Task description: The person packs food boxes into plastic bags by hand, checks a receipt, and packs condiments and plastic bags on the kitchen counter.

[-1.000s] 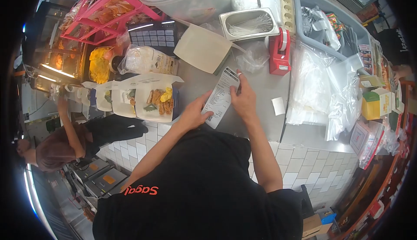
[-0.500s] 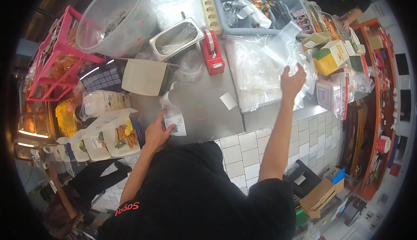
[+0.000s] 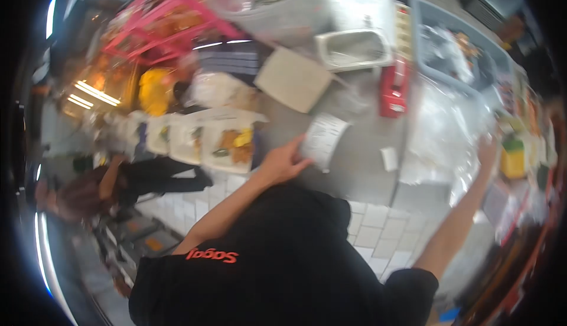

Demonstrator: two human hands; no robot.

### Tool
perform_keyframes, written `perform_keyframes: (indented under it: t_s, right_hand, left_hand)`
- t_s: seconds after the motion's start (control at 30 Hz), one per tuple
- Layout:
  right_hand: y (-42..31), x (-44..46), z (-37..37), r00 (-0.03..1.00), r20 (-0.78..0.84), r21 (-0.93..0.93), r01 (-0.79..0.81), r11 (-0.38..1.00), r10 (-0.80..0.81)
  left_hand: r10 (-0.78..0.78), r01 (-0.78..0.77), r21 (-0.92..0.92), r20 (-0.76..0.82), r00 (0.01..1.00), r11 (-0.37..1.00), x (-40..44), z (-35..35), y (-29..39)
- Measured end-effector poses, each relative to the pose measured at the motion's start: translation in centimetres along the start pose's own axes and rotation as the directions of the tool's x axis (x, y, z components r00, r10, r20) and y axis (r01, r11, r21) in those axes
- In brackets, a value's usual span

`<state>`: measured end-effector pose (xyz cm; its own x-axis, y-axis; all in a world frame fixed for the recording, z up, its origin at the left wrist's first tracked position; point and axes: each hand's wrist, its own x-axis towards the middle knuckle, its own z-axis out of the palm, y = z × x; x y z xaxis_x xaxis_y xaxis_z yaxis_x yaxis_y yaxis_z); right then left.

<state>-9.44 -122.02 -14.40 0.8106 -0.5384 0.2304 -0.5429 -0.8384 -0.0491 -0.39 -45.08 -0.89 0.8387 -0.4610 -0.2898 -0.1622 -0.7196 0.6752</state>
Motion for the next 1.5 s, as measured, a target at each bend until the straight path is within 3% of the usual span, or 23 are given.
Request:
perform_keyframes:
  t_s: [0.07, 0.1, 0.17, 0.27, 0.33, 0.37, 0.43, 0.53, 0.6, 0.63, 0.67, 0.73, 0.77, 0.8, 0.87, 0.93, 1.03, 1.17, 1.23, 1.27, 1.33, 1.43, 1.5]
  right_hand:
    - [1.7, 1.6, 3.8, 0.992, 0.082, 0.403, 0.059, 0.913, -0.100]
    - [3.3, 2.5, 6.9, 0.996, -0.042, 0.498, 0.090, 0.862, -0.080]
    - [0.9, 3.6, 1.9, 0.942, 0.317, 0.212, -0.181, 0.960, 0.108]
    - [1.1, 4.5, 0.9, 0.913, 0.408, 0.081, -0.065, 0.995, 0.026]
    - [-2.1, 3.3, -3.0, 0.845, 0.527, 0.147, -0.192, 0.970, 0.088]
    - [-1.1, 3.3, -1.5, 0.848, 0.525, 0.146, -0.182, 0.972, 0.080]
    - [0.1, 2.9, 1.1, 0.965, 0.215, 0.067, -0.164, 0.984, 0.147]
    - [-3.7, 1.3, -3.0, 0.922, 0.330, 0.158, -0.265, 0.951, 0.202]
    - [-4.4, 2.4, -4.9, 0.854, 0.488, -0.193, -0.094, 0.977, 0.178]
    - [-0.2, 2.9, -2.0, 0.773, 0.589, -0.440, 0.551, 0.709, -0.236]
    - [2.0, 2.6, -0.5, 0.813, 0.472, -0.480, 0.561, 0.674, -0.341]
    - [2.3, 1.3, -0.5, 0.766, 0.362, -0.645, 0.617, 0.450, -0.531]
    - [2.7, 1.0, 1.0, 0.978, 0.082, -0.475, 0.206, 0.855, -0.189]
    - [-3.9, 0.1, -4.0, 0.996, 0.014, -0.416, -0.069, 0.907, 0.083]
    - [-12.6, -1.4, -11.3, 0.950, -0.175, -0.187, -0.291, 0.938, 0.260]
    - [-13.1, -1.4, -13.3, 0.960, -0.151, -0.032, -0.244, 0.969, 0.237]
    - [-16.5, -2.2, -18.3, 0.933, -0.312, -0.033, -0.197, 0.980, 0.177]
    - [-19.2, -2.5, -24.9, 0.915, -0.352, 0.035, -0.197, 0.980, 0.196]
    - [-20.8, -2.8, -28.2, 0.816, -0.561, 0.062, -0.126, 0.990, 0.139]
    - [-21.4, -2.7, -29.4, 0.809, -0.570, 0.060, -0.134, 0.989, 0.144]
    - [-22.8, -2.5, -31.8, 0.590, -0.804, -0.010, 0.100, 0.995, -0.067]
    - [-26.6, -4.3, -35.7, 0.500, -0.866, 0.109, 0.212, 0.971, -0.012]
    - [-29.1, -5.5, -37.5, 0.439, -0.897, 0.061, 0.227, 0.972, -0.047]
  left_hand:
    - [0.005, -0.005, 0.004, -0.060, 0.998, 1.000, -0.1, 0.0, -0.3]
    - [-0.014, 0.013, -0.024, -0.038, 0.999, 1.000, -0.1, -0.1, -0.2]
    - [-0.031, 0.029, -0.063, -0.033, 0.999, 0.998, -0.3, -0.6, -0.2]
    - [-0.077, 0.070, -0.097, -0.066, 0.995, 0.993, -0.7, -0.6, -0.5]
    - [-0.081, 0.069, -0.130, -0.085, 0.993, 0.989, -0.9, -0.5, -1.0]
    - [-0.084, 0.071, -0.138, -0.092, 0.992, 0.988, -0.9, -0.5, -1.1]
    - [-0.074, 0.063, -0.131, -0.080, 0.994, 0.989, -0.9, -0.3, -1.1]
    - [-0.047, 0.043, -0.122, -0.033, 0.998, 0.992, -0.8, -0.1, -1.2]
    - [-0.042, 0.037, -0.118, -0.042, 0.998, 0.992, -1.0, -0.1, -1.6]
    - [-0.031, 0.025, -0.120, -0.045, 0.999, 0.992, -0.7, 0.2, -1.5]
    - [-0.050, 0.044, -0.127, -0.043, 0.998, 0.991, -0.7, 0.2, -1.3]
    - [0.006, -0.011, -0.083, -0.063, 0.998, 0.996, 0.2, 1.1, -1.6]
    - [-0.011, 0.005, -0.118, -0.054, 0.998, 0.993, 0.5, 1.0, -1.0]
    - [-0.049, 0.042, -0.142, -0.047, 0.998, 0.989, 0.2, 0.5, -0.4]
    - [-0.028, 0.022, -0.143, -0.041, 0.999, 0.989, 0.1, 0.4, -0.7]
    - [0.020, -0.019, -0.143, 0.004, 1.000, 0.990, -0.2, 0.4, -0.2]
    - [0.055, -0.047, -0.144, 0.046, 0.997, 0.989, -0.7, -0.3, 0.5]
    - [0.122, -0.112, -0.127, 0.081, 0.989, 0.986, -0.6, -1.0, 2.0]
    - [0.153, -0.143, -0.129, 0.076, 0.985, 0.981, -0.4, -1.5, 2.9]
    - [0.147, -0.144, -0.134, 0.018, 0.989, 0.981, -0.5, -1.7, 3.1]
    - [0.155, -0.159, -0.138, -0.044, 0.987, 0.977, -0.6, -1.9, 3.0]
    - [0.133, -0.162, -0.185, -0.157, 0.979, 0.969, -0.1, -2.7, 3.0]
    - [0.193, -0.240, -0.218, -0.217, 0.957, 0.946, -0.6, -3.1, 3.7]
